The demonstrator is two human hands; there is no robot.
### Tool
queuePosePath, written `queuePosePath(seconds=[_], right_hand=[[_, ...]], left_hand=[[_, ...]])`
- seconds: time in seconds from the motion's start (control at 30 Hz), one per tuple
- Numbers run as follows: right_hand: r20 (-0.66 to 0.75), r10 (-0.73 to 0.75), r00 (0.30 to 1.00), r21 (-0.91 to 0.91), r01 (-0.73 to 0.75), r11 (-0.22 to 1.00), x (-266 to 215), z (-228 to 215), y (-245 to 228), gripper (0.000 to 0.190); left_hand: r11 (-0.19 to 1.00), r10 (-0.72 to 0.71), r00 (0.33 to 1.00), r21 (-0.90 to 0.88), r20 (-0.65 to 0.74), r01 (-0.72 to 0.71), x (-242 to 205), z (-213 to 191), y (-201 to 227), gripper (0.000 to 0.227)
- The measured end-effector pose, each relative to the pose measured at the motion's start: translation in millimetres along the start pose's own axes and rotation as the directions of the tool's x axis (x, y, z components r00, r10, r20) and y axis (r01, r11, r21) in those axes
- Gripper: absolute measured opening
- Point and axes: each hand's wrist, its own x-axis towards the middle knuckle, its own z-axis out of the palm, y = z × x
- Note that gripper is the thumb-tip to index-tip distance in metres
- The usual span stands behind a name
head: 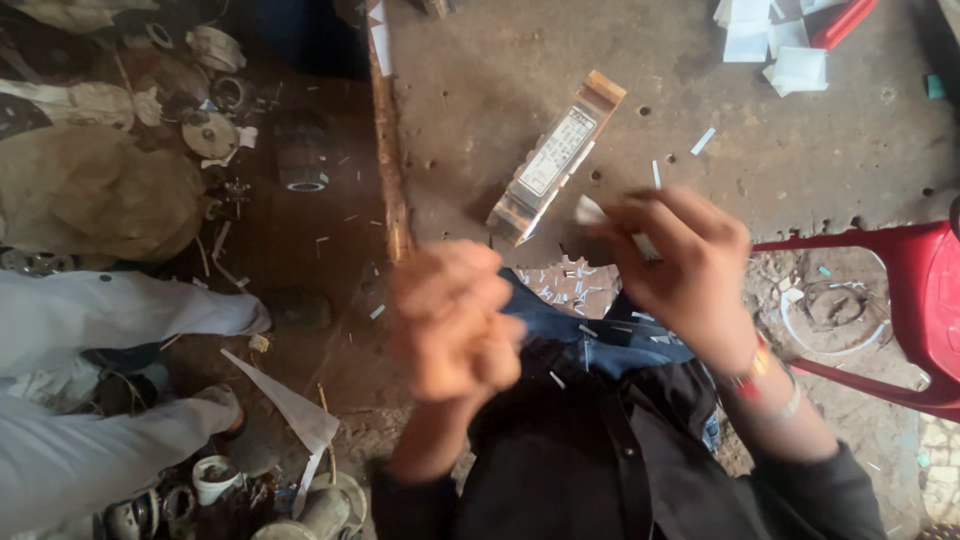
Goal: The person inserts white insulation paper strips into the slots of an electric motor stator and uses scissors to trim the paper.
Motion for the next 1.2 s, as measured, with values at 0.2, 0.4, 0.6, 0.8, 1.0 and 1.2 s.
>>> queuePosePath(seconds=[0.2, 0.4, 0.6, 0.8, 1.0, 1.2], right_hand=[[0.041, 0.015, 0.999, 0.061, -0.017, 0.998, 23.6, 22.9, 15.2, 0.013], [0.123, 0.139, 0.983, 0.175, -0.159, 0.972, 31.1, 23.3, 18.2, 0.013], [0.120, 0.089, 0.989, 0.130, -0.104, 0.986, 28.7, 18.2, 18.2, 0.021], [0.078, 0.032, 0.996, -0.053, -0.028, 0.998, 29.3, 23.5, 26.2, 0.019], [0.126, 0.091, 0.988, -0.026, -0.088, 0.996, 36.0, 32.3, 37.1, 0.019], [0.153, 0.115, 0.981, 0.034, -0.122, 0.992, 36.6, 27.1, 34.9, 0.019]], left_hand=[[0.926, -0.363, 0.917, -0.049, 0.165, 0.375, 2.6, 13.1, -56.9, 0.063], [0.902, -0.403, 0.878, -0.050, 0.258, 0.429, 4.2, 13.7, -62.2, 0.080], [0.883, -0.422, 0.796, -0.003, 0.434, 0.470, 13.6, 11.4, -62.7, 0.097], [0.862, -0.424, 0.725, -0.005, 0.542, 0.507, 17.8, 9.2, -67.2, 0.106], [0.854, -0.435, 0.717, -0.004, 0.544, 0.521, 21.9, 10.3, -67.0, 0.107], [0.824, -0.504, 0.723, 0.013, 0.473, 0.566, 14.7, 9.8, -63.7, 0.106]])
